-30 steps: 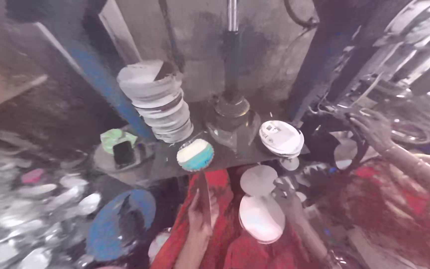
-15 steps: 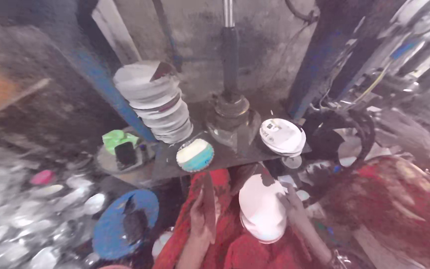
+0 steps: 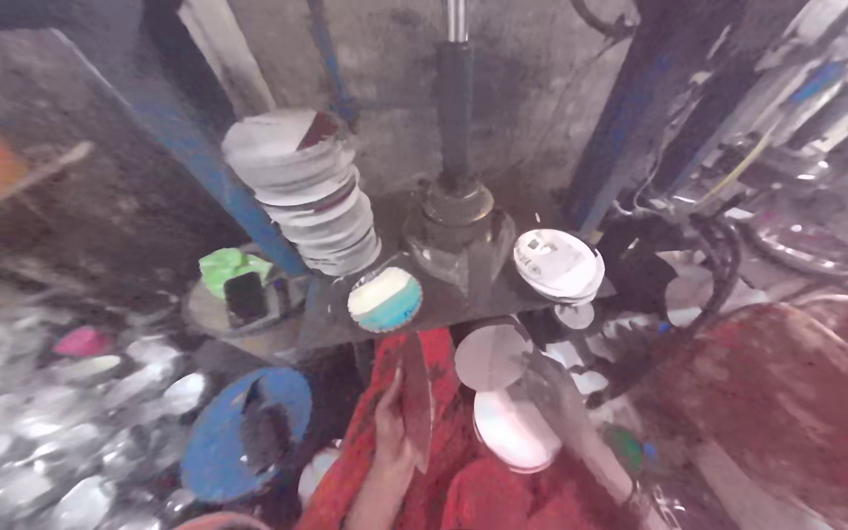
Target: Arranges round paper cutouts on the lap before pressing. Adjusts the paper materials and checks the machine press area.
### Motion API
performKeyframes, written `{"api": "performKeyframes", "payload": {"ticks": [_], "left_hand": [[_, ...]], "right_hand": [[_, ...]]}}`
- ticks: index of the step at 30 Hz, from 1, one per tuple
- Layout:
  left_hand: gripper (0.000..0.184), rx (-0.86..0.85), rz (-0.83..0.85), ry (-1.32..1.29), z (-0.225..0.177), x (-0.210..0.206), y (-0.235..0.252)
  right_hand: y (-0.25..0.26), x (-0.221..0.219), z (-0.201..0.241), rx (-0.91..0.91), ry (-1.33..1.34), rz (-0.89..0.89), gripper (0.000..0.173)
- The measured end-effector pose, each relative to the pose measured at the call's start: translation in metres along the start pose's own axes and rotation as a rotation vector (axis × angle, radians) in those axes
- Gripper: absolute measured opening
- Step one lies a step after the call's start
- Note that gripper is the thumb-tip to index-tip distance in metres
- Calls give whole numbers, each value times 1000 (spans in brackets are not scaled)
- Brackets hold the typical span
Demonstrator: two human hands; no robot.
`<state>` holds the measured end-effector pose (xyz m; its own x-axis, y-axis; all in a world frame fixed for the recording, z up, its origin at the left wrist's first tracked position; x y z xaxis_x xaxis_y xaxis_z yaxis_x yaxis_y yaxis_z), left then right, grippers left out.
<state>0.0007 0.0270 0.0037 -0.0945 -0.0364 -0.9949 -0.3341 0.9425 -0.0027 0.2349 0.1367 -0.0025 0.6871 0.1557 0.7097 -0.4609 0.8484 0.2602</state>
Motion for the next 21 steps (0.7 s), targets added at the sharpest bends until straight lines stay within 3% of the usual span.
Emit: {"api": "performKeyframes", "payload": {"ticks": [2, 5, 7, 12, 14, 16, 19, 21], "left_hand": [[16, -1, -13, 2, 1, 0, 1], [14, 8, -41, -7, 2, -3, 2], [16, -5, -76, 29, 0, -4, 2], [16, 20, 0, 2, -2, 3, 1], [17, 16, 15, 8, -1, 1, 1], [21, -6, -28, 35, 1, 0, 1], [27, -24, -87, 87, 1, -2, -2], [39, -81, -220, 244, 1, -5, -5]], "right_hand": [[14, -5, 8, 53, 63, 41, 36], [32, -7, 19, 58, 23, 247, 75], [39, -9, 18, -8, -69, 292, 90], [20, 11, 6, -364, -447, 545, 87], [6, 17, 4, -336, -425, 454, 73], [-4, 26, 3, -248, -279, 226, 57], [-7, 37, 2, -170, 12, -10, 44], [-3, 38, 6, -149, 217, -45, 42]]}}
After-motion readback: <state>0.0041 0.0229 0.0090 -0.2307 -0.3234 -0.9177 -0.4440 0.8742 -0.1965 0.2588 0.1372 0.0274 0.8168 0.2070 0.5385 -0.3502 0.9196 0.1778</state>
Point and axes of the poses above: each hand's wrist, its own y-axis towards the middle knuckle, its own x-axis out of the back of the hand, z = x × y, the point moved 3 cm from there along y, towards the middle knuckle, and after that the axes turned 6 degrees about -y, right-handed, at the moved point
